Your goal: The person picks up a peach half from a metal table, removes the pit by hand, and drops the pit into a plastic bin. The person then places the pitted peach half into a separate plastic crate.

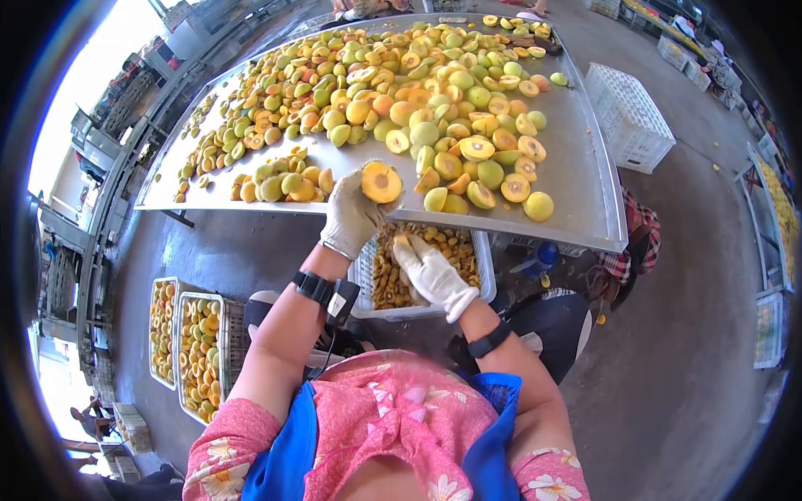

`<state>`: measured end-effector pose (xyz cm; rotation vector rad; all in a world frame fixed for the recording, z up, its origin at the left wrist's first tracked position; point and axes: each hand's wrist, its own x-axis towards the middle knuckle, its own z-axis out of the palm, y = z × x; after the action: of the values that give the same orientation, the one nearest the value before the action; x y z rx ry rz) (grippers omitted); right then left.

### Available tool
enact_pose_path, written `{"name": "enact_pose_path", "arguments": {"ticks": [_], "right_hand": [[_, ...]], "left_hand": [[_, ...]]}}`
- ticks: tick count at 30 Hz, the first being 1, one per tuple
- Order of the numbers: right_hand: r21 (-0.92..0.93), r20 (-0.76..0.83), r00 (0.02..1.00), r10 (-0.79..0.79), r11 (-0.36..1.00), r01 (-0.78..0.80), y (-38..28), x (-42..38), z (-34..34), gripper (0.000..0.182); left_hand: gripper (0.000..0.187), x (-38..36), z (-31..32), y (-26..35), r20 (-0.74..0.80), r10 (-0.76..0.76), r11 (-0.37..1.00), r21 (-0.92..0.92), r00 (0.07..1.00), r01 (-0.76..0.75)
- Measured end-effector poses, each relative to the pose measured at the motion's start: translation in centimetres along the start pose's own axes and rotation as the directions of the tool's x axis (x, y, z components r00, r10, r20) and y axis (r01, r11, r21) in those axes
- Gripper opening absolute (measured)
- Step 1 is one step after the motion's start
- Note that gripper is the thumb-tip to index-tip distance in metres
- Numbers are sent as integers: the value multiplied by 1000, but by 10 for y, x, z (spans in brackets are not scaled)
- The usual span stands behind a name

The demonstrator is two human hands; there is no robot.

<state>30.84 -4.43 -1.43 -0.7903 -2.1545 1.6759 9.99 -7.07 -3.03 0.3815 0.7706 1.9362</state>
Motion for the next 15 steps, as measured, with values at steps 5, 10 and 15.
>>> {"name": "enact_pose_path", "arguments": {"ticks": [5,10,15], "right_hand": [[19,-80,987,-137,990,139,-13,2,4,32],[-66,-64,991,-117,991,113,-20,6,9,38],[14,-13,999,-30,999,30,-30,5,14,43]], "left_hand": [[41,-37,10,-2,-28,5,999,-35,1000,-6],[38,-65,25,0,-20,21,999,-30,1000,-21],[41,-73,25,-2,9,94,991,95,996,-94]]}}
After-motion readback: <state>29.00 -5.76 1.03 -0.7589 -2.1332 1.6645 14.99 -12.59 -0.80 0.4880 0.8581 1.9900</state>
